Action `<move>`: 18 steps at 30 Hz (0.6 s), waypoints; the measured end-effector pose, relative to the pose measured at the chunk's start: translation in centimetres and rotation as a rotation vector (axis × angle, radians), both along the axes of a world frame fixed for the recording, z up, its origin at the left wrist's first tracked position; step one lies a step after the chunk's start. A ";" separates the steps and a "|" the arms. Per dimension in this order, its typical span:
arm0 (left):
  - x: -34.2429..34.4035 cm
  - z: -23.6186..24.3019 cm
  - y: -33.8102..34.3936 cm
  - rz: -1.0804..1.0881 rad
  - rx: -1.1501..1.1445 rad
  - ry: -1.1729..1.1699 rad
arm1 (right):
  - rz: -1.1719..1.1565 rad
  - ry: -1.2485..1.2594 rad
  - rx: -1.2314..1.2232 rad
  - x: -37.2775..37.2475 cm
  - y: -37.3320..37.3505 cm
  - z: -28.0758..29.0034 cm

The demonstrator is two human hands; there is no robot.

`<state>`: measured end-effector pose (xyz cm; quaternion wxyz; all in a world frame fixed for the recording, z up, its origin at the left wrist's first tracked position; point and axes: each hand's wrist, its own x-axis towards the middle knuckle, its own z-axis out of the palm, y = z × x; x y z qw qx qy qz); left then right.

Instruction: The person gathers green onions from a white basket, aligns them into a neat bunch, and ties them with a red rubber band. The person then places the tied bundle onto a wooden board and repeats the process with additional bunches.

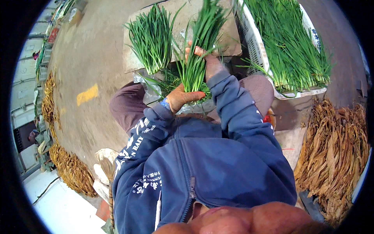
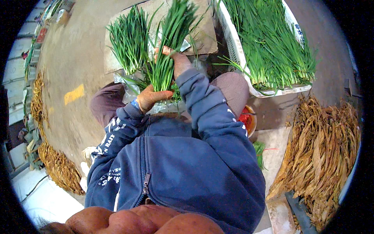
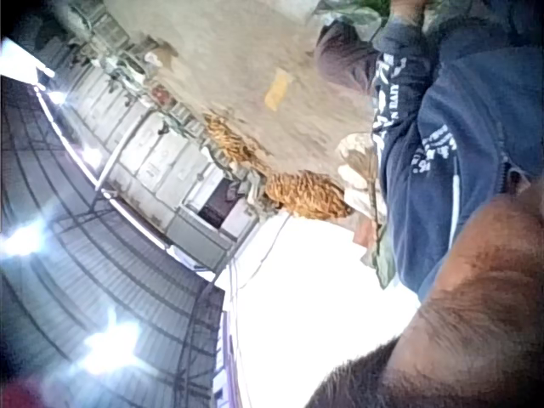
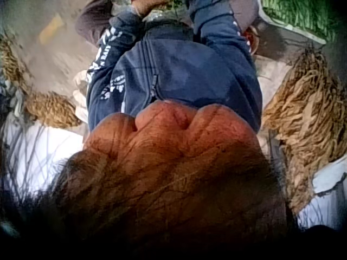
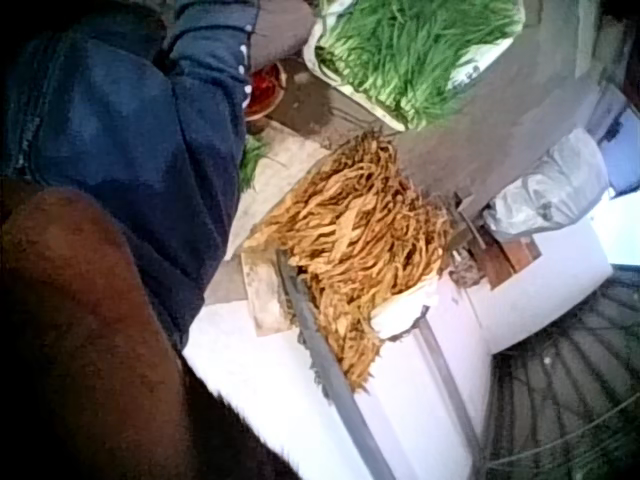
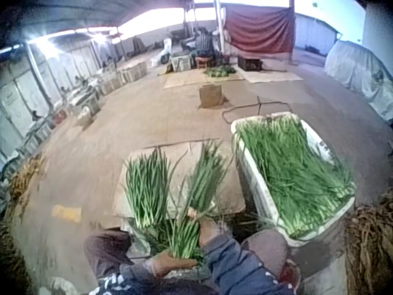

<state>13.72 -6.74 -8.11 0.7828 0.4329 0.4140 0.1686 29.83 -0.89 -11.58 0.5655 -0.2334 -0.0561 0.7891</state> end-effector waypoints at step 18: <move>-2.1 -9.3 1.7 0.240 -0.679 -0.316 | 0.087 -1.152 -0.008 -0.5 -5.6 -6.2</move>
